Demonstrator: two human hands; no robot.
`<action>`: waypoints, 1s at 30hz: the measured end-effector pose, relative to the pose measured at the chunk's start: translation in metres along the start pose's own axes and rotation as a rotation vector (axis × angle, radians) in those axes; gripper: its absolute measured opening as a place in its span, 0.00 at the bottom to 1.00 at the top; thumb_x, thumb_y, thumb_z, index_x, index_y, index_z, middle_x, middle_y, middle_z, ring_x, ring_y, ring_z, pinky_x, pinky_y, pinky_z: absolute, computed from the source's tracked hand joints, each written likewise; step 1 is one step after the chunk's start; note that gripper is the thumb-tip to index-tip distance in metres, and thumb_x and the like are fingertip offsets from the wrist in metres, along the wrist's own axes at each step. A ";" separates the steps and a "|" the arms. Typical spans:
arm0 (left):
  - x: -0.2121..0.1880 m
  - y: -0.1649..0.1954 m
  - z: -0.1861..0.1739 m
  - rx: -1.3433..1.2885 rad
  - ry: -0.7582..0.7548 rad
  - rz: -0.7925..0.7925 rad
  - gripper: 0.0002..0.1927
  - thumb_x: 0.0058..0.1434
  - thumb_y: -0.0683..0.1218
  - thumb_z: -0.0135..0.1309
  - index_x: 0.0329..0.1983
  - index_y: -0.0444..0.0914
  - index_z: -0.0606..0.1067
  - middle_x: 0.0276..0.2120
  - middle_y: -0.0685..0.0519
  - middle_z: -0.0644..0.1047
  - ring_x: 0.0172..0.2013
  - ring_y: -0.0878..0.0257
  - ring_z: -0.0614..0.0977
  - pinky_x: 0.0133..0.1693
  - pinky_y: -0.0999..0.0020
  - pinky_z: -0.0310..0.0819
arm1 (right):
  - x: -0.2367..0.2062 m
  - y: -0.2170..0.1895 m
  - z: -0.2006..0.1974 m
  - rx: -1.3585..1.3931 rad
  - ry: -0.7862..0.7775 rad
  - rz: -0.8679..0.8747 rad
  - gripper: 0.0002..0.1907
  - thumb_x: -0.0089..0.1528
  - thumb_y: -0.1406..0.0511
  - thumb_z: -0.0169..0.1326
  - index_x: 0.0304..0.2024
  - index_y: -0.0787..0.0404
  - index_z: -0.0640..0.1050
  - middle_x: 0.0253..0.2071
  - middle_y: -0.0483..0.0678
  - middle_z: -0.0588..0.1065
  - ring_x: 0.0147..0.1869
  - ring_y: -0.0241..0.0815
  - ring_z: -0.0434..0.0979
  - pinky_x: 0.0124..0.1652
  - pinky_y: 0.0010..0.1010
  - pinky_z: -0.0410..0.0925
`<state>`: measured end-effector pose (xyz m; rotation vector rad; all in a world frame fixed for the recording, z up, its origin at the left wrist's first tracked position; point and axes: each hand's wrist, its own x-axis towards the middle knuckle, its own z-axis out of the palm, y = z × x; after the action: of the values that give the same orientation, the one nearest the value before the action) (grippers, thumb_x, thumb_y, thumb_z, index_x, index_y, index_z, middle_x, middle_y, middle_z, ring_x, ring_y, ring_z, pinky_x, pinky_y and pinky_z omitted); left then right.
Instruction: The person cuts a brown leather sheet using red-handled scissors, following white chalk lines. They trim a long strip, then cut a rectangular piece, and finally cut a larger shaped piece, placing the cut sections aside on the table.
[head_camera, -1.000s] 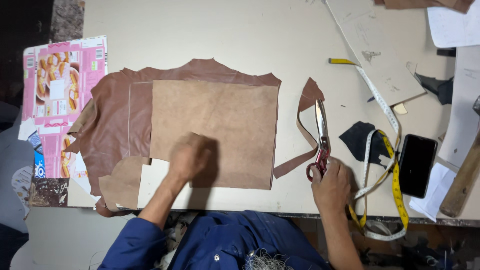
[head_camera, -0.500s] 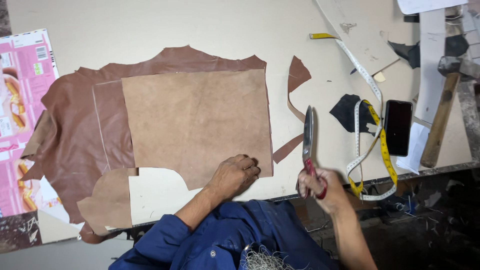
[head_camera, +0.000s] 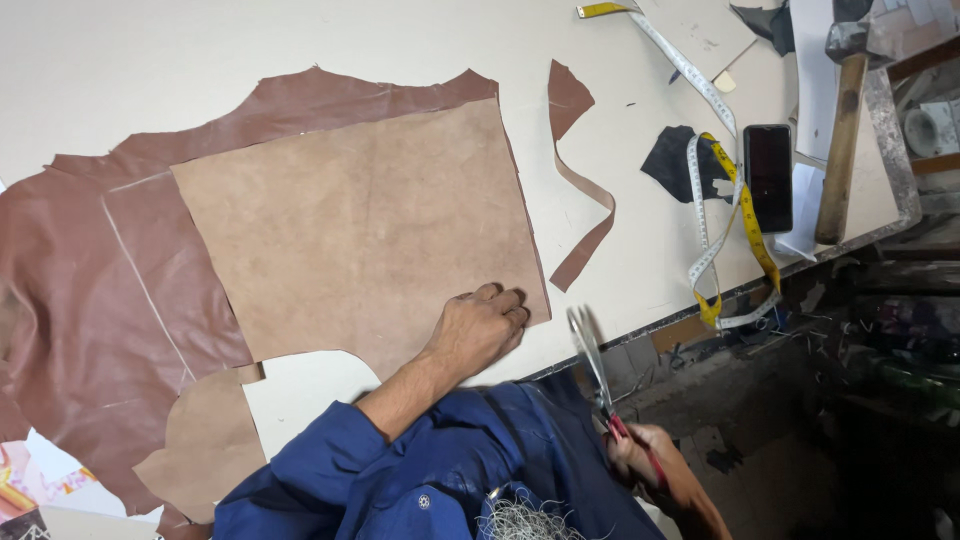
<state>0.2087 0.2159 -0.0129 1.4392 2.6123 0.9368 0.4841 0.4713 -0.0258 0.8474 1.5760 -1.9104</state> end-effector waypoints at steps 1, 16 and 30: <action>0.001 -0.002 0.002 0.002 -0.003 -0.004 0.04 0.57 0.46 0.60 0.32 0.41 0.80 0.39 0.59 0.77 0.40 0.61 0.79 0.34 0.63 0.78 | -0.006 0.008 -0.002 -0.044 -0.022 0.050 0.27 0.57 0.45 0.59 0.28 0.63 0.74 0.20 0.42 0.67 0.23 0.34 0.64 0.24 0.26 0.58; -0.004 -0.020 0.014 -0.141 0.240 0.161 0.08 0.52 0.43 0.64 0.35 0.42 0.81 0.38 0.60 0.77 0.38 0.65 0.77 0.33 0.69 0.77 | 0.046 -0.045 0.078 -0.249 0.240 0.037 0.25 0.54 0.44 0.61 0.33 0.59 0.78 0.22 0.38 0.66 0.24 0.29 0.63 0.23 0.23 0.59; -0.002 -0.020 0.006 -0.184 0.279 0.150 0.07 0.51 0.43 0.64 0.34 0.42 0.80 0.37 0.59 0.77 0.35 0.64 0.77 0.31 0.68 0.76 | 0.051 -0.075 0.090 -0.254 0.261 0.097 0.17 0.60 0.56 0.61 0.29 0.63 0.76 0.18 0.42 0.69 0.19 0.31 0.65 0.21 0.24 0.60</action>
<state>0.1960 0.2090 -0.0284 1.5750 2.5353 1.4516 0.3825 0.3975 -0.0030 1.0711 1.8457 -1.5398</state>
